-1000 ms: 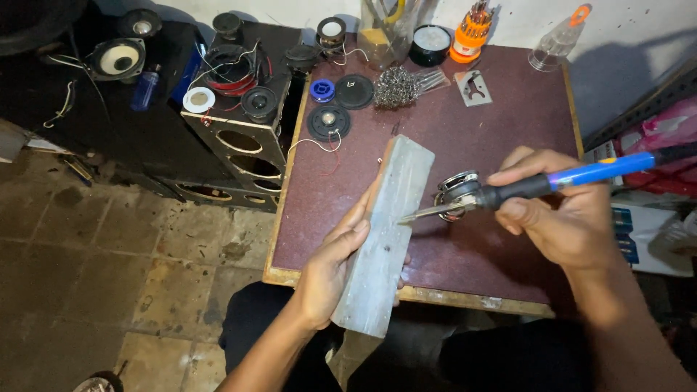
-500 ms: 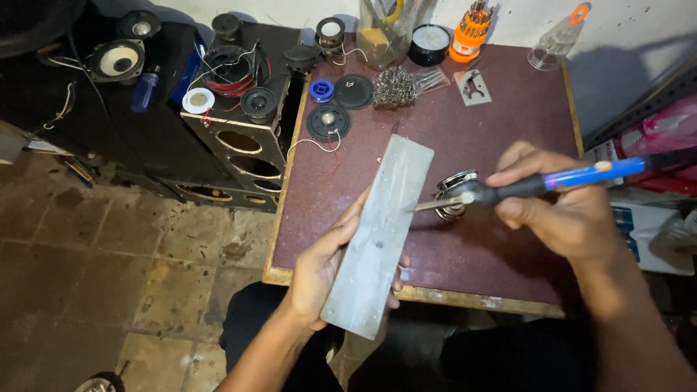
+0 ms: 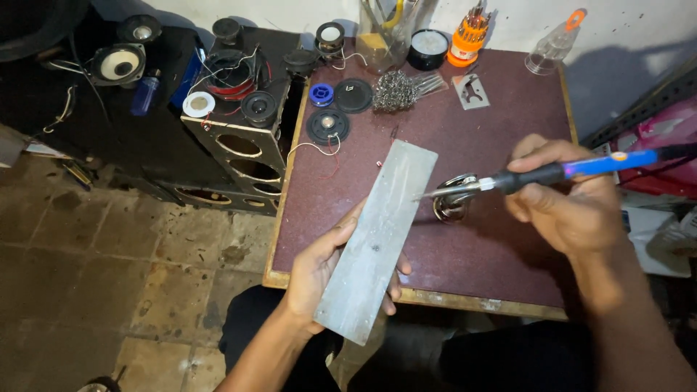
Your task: The person cleans a soldering iron tip on a metal block, then uses the soldering iron to heat and solder wires to a small circular electronic component on a workbench. The person holds the component and wires while applying the soldering iron to the connection points.
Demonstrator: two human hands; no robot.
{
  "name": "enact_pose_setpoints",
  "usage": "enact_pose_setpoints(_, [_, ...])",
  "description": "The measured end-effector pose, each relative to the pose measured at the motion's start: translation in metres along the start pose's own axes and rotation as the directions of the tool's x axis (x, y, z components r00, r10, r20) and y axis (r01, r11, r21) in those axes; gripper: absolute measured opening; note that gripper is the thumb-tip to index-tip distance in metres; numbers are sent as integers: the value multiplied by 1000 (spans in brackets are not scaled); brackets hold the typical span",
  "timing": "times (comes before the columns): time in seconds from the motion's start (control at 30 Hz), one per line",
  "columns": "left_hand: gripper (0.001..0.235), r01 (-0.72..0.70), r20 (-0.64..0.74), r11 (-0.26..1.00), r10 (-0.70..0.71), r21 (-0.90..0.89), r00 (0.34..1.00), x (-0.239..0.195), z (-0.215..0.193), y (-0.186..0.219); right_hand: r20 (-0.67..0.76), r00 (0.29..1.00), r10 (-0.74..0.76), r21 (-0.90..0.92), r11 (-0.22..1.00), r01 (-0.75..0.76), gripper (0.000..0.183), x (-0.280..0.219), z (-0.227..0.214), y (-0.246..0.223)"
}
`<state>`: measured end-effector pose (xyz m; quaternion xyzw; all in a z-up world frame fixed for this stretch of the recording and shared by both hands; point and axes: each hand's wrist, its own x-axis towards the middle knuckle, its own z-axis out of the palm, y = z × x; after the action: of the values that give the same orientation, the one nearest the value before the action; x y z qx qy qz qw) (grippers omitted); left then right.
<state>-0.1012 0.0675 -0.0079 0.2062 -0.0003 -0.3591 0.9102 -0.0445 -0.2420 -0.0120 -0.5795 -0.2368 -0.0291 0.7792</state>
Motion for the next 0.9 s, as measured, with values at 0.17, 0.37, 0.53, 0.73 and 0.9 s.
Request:
enact_pose_setpoints(0.17, [68,-31,-10,995,32,93,999,2,-1,0,-8,1000,24,-44,999,-24,22,1,-6,1])
enact_pose_setpoints(0.37, [76,-52,-16,985,56,167,998,3,6,-3,20,999,26,-5,1000,-26,24,0,14,-4])
enact_pose_setpoints(0.53, [77,-51,-46,970,64,238,997,2,9,-2,-36,999,-5,-72,997,2,23,1,-9,-5])
enact_pose_setpoints(0.73, [77,-32,-101,956,64,292,993,4,11,-2,49,999,4,-162,987,4,24,1,13,-7])
enact_pose_setpoints(0.9, [74,-54,-104,959,86,277,991,2,8,-2,-84,996,-31,-117,993,21,22,3,1,-7])
